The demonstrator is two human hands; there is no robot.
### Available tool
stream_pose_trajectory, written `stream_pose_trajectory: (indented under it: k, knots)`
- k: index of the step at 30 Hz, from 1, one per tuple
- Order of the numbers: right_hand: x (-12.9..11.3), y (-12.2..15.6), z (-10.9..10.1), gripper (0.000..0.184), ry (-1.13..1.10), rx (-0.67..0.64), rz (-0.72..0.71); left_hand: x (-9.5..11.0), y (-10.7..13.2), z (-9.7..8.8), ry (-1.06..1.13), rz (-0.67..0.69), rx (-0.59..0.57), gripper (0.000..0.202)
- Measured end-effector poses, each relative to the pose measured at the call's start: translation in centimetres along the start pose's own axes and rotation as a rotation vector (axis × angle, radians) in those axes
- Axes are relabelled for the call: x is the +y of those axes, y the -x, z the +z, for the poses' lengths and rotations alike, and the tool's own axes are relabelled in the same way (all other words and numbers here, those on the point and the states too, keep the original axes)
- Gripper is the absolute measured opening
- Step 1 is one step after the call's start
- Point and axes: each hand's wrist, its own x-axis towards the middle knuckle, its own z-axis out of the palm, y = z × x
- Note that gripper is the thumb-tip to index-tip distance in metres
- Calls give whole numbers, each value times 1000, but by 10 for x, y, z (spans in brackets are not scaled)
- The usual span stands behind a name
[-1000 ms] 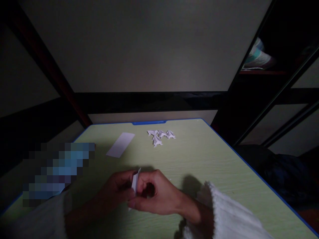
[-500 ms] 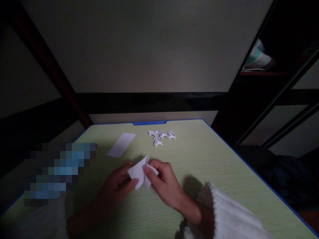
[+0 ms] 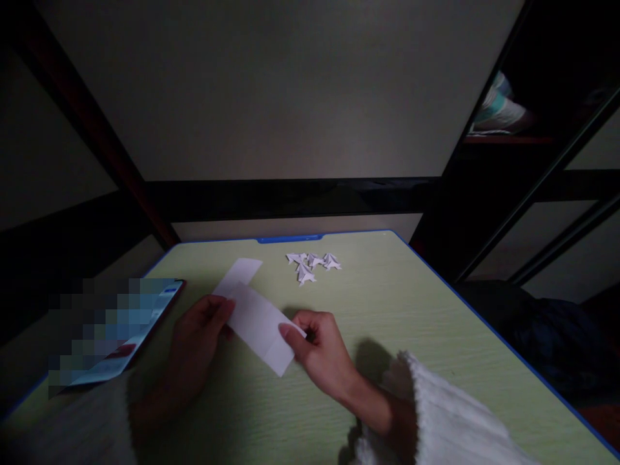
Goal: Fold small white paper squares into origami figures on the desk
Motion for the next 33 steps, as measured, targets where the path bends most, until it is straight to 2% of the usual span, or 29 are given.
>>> stream_pose_trajectory:
  k: [7,11,15,21,26,29,33]
  knots:
    - [-2,2,-1,34,-20,-15,-8,1,-2,1,-9,-12,0,11]
    - [-7,0,-6,23,-147,17,-45,1,-1,1,15,-32,-23,12]
    - [-10,-3,-6,15,-278,39,-61,-2,4,3,4,-27,-129,10]
    - [-2,-6,-1,20,-218,-13,37,-3,14,8,62,-48,-306,9]
    - [-1,-6,-2,21,-280,93,8,-1,12,9,102,-136,-382,11]
    - [-3,-3,-1,17,-272,95,3,-1,10,9,79,-147,-376,19]
    - [-2,2,1,24,-167,-28,-58,-1,9,9,94,-171,-324,22]
